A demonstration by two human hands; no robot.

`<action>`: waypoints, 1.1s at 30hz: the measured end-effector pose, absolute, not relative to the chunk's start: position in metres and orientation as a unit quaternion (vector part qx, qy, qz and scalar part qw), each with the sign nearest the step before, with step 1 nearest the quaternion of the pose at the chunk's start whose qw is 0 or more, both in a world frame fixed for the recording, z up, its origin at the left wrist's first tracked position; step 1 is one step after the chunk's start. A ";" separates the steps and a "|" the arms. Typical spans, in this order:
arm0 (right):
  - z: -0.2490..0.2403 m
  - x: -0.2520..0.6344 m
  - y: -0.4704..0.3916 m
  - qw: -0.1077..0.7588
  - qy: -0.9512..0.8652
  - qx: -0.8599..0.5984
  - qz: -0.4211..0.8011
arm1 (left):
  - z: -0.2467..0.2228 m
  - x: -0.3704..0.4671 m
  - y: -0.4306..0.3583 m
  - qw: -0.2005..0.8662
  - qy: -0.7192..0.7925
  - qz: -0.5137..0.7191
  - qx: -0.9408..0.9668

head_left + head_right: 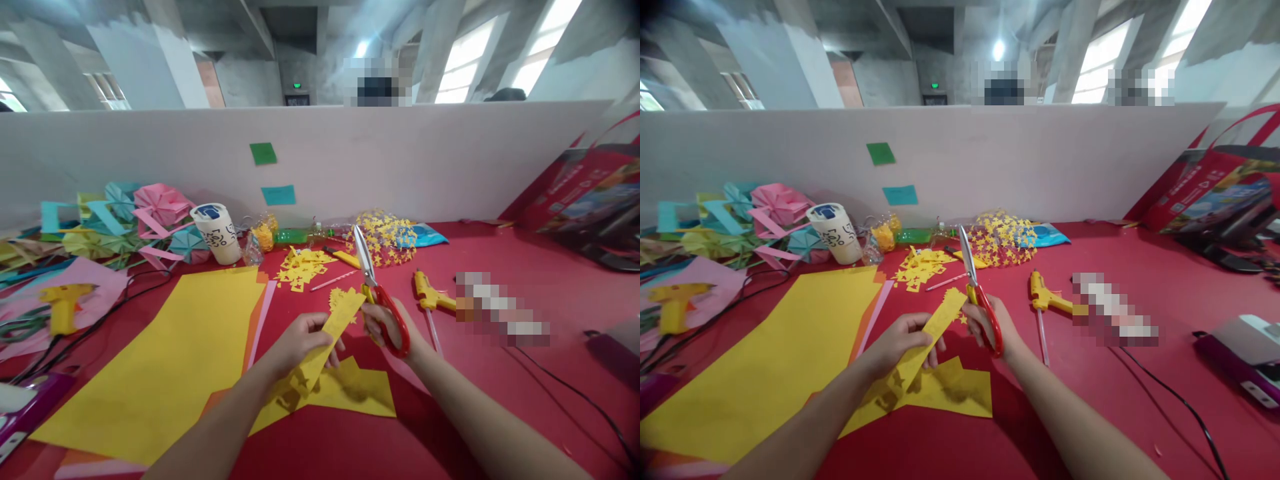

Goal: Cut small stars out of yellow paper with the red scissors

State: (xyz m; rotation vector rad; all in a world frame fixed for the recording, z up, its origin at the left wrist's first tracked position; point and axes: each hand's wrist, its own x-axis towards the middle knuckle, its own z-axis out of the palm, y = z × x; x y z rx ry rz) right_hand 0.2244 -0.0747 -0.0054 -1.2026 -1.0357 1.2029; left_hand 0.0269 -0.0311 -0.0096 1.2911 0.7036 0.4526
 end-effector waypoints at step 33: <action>-0.020 0.204 -0.088 0.508 -0.442 -0.511 0.535 | -0.013 0.039 -0.050 0.748 0.325 0.213 0.539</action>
